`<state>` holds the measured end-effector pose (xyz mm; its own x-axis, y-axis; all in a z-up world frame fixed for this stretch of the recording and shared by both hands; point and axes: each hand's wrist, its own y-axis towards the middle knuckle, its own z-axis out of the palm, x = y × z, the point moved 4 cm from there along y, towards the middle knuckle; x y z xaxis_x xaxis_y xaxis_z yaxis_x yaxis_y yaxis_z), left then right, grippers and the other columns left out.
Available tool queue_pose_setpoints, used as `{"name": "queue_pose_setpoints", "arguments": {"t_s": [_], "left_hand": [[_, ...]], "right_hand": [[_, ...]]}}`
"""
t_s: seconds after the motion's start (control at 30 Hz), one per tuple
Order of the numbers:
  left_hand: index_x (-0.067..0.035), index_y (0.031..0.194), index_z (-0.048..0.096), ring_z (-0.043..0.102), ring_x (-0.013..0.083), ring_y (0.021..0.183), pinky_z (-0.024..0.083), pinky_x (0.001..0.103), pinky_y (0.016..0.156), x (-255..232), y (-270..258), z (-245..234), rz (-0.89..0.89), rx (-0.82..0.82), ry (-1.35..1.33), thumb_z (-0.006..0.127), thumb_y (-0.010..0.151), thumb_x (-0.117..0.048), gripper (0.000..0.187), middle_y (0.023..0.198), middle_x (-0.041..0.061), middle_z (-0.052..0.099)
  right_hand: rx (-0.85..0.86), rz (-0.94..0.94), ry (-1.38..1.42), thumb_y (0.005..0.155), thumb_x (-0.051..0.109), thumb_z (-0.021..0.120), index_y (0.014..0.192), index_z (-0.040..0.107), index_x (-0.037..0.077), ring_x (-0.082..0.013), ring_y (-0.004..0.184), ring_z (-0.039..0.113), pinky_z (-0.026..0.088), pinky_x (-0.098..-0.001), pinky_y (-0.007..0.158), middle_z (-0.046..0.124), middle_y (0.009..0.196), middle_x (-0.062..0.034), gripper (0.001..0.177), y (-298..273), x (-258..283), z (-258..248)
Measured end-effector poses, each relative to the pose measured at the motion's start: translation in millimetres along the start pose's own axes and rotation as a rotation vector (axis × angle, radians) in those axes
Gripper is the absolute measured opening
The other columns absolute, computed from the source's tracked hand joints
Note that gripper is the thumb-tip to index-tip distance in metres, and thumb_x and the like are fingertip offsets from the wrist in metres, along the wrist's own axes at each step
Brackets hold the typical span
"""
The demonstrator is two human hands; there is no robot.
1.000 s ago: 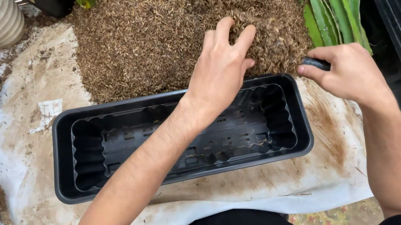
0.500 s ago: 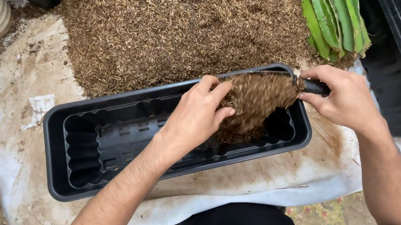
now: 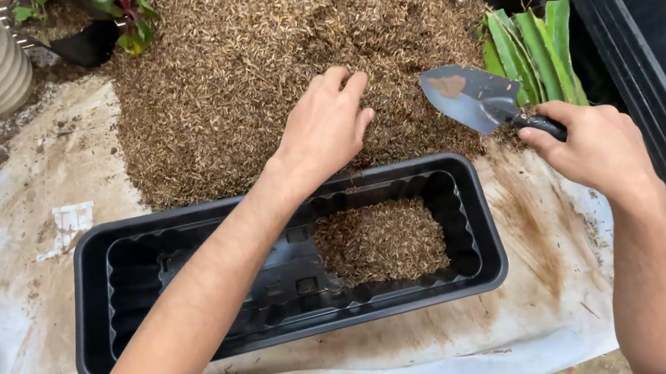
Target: Filling a black plastic planter box with soil or mulch from a large pile using a hand trowel and leveling it by hand.
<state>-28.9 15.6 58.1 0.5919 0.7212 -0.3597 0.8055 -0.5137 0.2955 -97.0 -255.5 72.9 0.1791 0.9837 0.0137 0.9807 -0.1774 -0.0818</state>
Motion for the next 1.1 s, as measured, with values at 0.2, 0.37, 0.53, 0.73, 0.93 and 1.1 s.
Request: {"name": "queue_pose_setpoints", "arguments": {"t_s": [0.2,0.37,0.53,0.73,0.93,1.1], "left_hand": [[-0.007,0.136,0.031,0.023,0.0498,0.125,0.028,0.056,0.099,11,46,26,-0.051,0.122,0.383,0.069,0.075,-0.042,0.080,0.140,0.026,0.021],[-0.009,0.137,0.028,0.029,0.0515,0.122,0.031,0.056,0.098,23,68,40,-0.100,0.240,0.491,0.069,0.070,-0.054,0.090,0.142,0.026,0.016],[-0.008,0.135,0.030,0.035,0.0479,0.119,0.034,0.053,0.097,28,79,50,-0.080,0.212,0.497,0.070,0.071,-0.049,0.086,0.140,0.026,0.022],[-0.007,0.131,0.035,0.047,0.0398,0.107,0.045,0.045,0.088,34,83,62,-0.041,0.062,0.515,0.076,0.066,-0.043,0.085,0.131,0.025,0.035],[-0.004,0.128,0.039,0.049,0.0310,0.097,0.048,0.039,0.081,39,79,69,0.002,-0.015,0.373,0.073,0.066,-0.009,0.071,0.124,0.023,0.040],[-0.003,0.126,0.045,0.050,0.0275,0.096,0.048,0.038,0.081,39,80,64,-0.011,-0.029,0.220,0.074,0.070,-0.014,0.064,0.115,0.018,0.049]], "right_hand": [[0.180,0.162,-0.127,0.086,0.049,0.049,0.117,0.061,0.024,-0.0373,0.096,0.060,0.051,-0.0479,0.073,0.067,0.102,-0.0128,0.042,9,-6,-3],[0.195,0.081,-0.033,0.089,0.042,0.050,0.113,0.062,0.020,-0.0305,0.081,0.063,0.052,-0.0429,0.067,0.068,0.088,-0.0102,0.035,37,15,19],[0.180,-0.063,0.194,0.092,0.026,0.053,0.087,0.065,0.015,-0.0138,0.049,0.049,0.043,-0.0269,0.049,0.058,0.060,-0.0015,0.018,72,54,41],[0.178,-0.065,0.382,0.088,0.025,0.059,0.117,0.058,0.003,-0.0221,0.076,0.066,0.051,-0.0434,0.079,0.061,0.115,-0.0124,0.036,90,82,38],[0.195,-0.085,0.349,0.091,0.024,0.057,0.109,0.064,0.008,-0.0126,0.040,0.043,0.035,-0.0260,0.040,0.066,0.070,-0.0069,0.026,87,90,37],[0.144,-0.084,0.370,0.090,0.026,0.059,0.103,0.067,0.007,-0.0142,0.043,0.045,0.039,-0.0301,0.047,0.067,0.071,-0.0060,0.024,75,93,20]]}}
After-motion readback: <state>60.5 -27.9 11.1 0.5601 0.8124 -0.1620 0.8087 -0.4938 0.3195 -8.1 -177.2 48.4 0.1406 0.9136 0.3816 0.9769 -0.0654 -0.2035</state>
